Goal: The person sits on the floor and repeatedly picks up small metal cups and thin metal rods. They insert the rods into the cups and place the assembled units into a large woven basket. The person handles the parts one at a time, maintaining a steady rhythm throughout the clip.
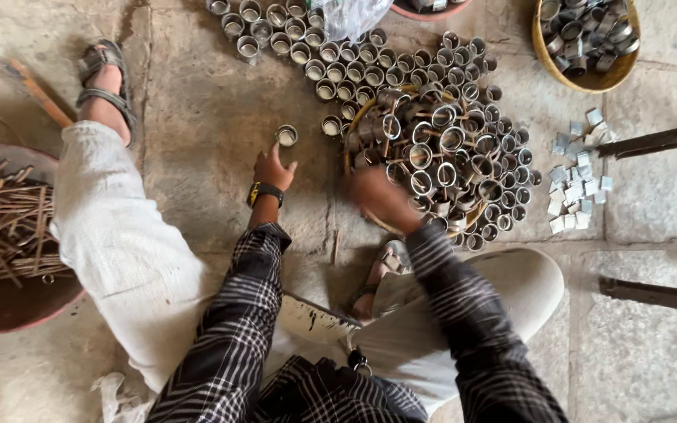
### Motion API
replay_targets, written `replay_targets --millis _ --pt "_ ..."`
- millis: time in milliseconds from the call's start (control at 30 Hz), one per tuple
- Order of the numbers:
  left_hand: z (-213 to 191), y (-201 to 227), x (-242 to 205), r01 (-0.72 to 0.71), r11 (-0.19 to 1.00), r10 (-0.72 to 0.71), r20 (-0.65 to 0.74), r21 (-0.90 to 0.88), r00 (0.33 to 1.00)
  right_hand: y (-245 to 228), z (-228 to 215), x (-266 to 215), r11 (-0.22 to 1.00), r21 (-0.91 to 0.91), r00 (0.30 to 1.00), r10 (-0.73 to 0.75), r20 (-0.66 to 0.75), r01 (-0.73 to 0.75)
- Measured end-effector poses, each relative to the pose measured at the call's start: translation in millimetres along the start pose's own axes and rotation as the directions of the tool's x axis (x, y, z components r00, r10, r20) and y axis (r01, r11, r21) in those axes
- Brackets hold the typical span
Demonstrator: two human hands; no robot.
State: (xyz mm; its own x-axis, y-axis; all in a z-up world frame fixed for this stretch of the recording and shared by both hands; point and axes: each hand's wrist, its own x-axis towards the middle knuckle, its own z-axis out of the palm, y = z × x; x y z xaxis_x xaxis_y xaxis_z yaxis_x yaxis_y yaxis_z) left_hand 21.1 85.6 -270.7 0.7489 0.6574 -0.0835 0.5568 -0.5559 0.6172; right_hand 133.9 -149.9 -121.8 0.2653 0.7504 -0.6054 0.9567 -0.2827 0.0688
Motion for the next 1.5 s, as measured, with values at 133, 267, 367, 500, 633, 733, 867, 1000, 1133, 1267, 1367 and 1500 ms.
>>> replay_targets --millis 133,267,367,500,633,733,867,1000,1133,1267,1367,1500 --pt "-11 22 6 0.187 0.96 -0.239 0.262 0.21 0.935 -121 80 14 0.601 0.799 0.994 -0.089 0.061 0.005" --pt "-15 3 10 0.12 0.963 -0.184 0.263 0.239 0.947 -151 110 25 0.707 0.62 0.94 0.273 0.203 -0.339" --pt "-8 -10 18 0.092 0.975 -0.122 0.146 0.201 0.982 -138 118 32 0.504 0.671 0.745 0.658 0.109 -0.544" --pt "-5 -6 20 -0.017 0.984 0.012 0.03 0.177 0.999 -112 128 33 0.304 0.706 0.521 0.847 0.107 -0.639" --pt "-8 -1 30 -0.05 0.975 -0.002 0.233 0.215 0.972 -90 126 41 0.218 0.698 0.437 0.887 0.15 -0.682" --pt "-1 -14 31 -0.084 0.976 0.047 0.181 0.202 0.982 -88 122 41 0.222 0.693 0.442 0.883 0.155 -0.685" --pt "8 -33 23 -0.102 0.991 0.091 0.119 0.091 0.989 -89 112 34 0.286 0.728 0.497 0.864 0.086 -0.623" --pt "2 -35 0 -0.141 0.966 0.115 -0.132 -0.218 0.985 -95 84 30 0.457 0.772 0.683 0.73 -0.041 -0.441" --pt "-2 -28 -19 -0.224 0.938 0.119 -0.362 -0.264 0.925 -99 52 20 0.262 0.887 0.833 0.513 0.206 -0.38" --pt "-5 -24 -27 -0.224 0.921 0.1 -0.362 -0.318 0.927 -102 45 6 -0.394 0.877 0.86 0.307 0.408 -0.275" --pt "-8 -22 -29 -0.264 0.899 0.118 -0.388 -0.349 0.914 -97 64 -4 -0.199 0.87 0.772 0.403 0.492 -0.45" --pt "-15 -13 -30 -0.275 0.872 0.076 -0.442 -0.406 0.894 -115 91 -2 0.386 0.774 0.82 0.497 0.284 -0.502"
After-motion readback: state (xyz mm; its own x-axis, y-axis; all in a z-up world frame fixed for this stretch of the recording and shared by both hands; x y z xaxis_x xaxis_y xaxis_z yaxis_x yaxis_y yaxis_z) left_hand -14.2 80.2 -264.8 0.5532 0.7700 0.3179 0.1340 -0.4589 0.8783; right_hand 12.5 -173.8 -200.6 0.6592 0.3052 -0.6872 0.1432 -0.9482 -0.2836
